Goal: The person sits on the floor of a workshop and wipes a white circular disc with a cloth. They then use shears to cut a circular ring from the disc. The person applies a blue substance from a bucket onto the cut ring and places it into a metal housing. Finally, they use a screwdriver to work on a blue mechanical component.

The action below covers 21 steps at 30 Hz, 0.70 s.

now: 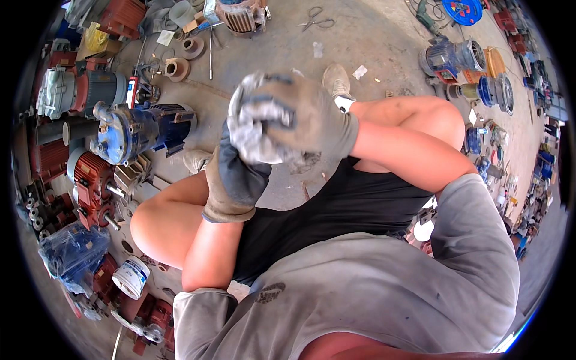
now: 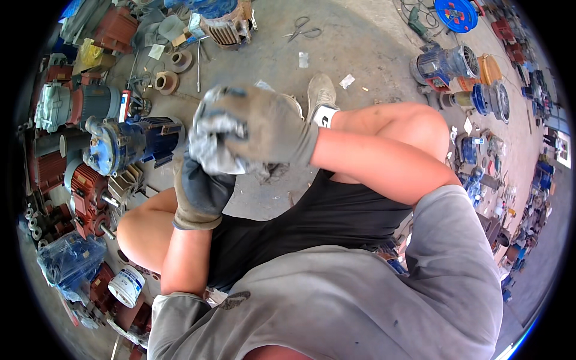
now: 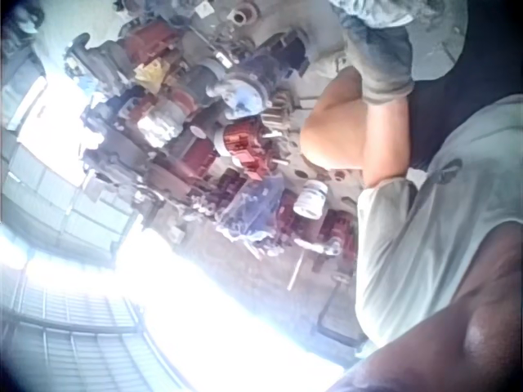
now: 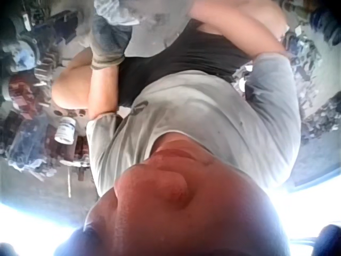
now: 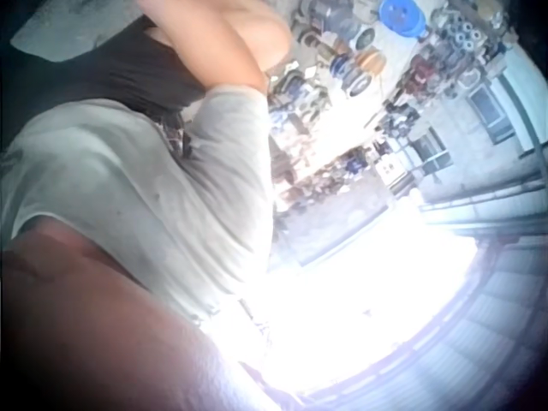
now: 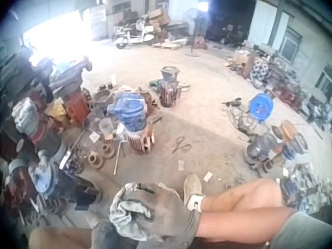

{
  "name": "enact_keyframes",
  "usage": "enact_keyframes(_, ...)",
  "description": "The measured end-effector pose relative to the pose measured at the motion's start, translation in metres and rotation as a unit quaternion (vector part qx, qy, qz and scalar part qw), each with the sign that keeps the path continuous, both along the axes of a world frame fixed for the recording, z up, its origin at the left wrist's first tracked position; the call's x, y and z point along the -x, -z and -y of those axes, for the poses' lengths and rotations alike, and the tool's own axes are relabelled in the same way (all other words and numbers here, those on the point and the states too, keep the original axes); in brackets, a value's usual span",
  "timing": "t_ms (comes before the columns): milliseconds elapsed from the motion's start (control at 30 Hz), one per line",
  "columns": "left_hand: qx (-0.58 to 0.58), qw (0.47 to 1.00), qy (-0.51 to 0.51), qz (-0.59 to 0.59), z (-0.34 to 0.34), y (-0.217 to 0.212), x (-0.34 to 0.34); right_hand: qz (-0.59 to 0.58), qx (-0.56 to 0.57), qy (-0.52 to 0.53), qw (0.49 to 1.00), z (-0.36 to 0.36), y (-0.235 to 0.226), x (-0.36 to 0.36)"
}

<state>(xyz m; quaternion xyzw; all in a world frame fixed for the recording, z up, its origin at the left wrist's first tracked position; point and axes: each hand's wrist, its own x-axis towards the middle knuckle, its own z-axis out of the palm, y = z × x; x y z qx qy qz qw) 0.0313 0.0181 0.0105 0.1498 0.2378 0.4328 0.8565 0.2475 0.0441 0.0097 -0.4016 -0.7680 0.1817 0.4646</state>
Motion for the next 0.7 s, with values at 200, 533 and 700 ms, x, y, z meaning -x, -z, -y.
enact_keyframes(200, 0.056, 0.993, -0.104, 0.001, -0.018, -0.03, -0.008, 0.179, 0.265, 0.036, 0.947, -0.009, 0.093, -0.032)
enact_keyframes(533, -0.271, 0.779, -0.169, -0.54, -0.035, 0.002, -0.003, -0.058, 0.146, 0.078, 0.984, -0.016, 0.006, -0.045)
enact_keyframes(700, -0.094, 0.992, -0.065, -0.043, -0.035, 0.033, 0.002, 0.057, 0.059, 0.019, 0.996, 0.006, 0.004, -0.002)
